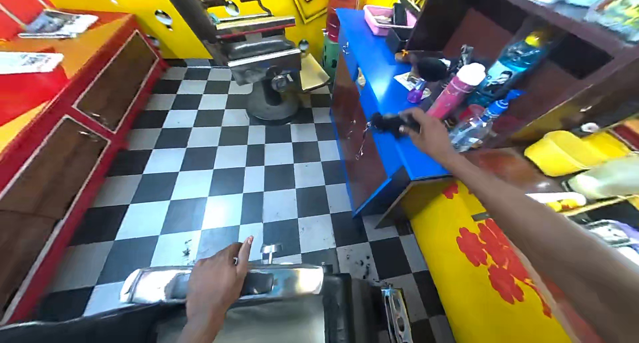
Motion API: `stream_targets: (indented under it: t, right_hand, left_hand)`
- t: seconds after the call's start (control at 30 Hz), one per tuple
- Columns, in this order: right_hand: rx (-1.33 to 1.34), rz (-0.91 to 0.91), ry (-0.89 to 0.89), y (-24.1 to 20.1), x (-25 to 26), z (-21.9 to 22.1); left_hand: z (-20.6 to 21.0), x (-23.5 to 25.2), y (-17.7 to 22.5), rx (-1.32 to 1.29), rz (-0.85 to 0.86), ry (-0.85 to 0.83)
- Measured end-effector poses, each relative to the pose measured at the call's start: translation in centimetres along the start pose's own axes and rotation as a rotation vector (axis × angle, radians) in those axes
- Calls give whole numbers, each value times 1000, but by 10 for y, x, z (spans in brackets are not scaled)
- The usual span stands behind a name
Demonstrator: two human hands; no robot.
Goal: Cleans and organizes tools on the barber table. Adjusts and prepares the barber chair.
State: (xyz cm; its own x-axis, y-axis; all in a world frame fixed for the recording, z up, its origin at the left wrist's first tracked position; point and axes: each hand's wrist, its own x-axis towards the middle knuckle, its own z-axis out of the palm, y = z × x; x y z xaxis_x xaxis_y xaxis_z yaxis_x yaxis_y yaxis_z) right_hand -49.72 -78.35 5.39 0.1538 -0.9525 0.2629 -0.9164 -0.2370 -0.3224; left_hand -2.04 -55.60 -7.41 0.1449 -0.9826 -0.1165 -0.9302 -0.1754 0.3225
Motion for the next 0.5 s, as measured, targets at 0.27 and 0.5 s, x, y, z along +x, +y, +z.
stream_targets:
  t: [0.27, 0.5]
  right_hand:
    - [-179, 219, -31, 48, 167, 43]
    - [-306, 24, -385, 35, 67, -1]
  left_hand:
    - [9, 1, -7, 20, 20, 136]
    - [11, 0, -11, -12, 40, 125]
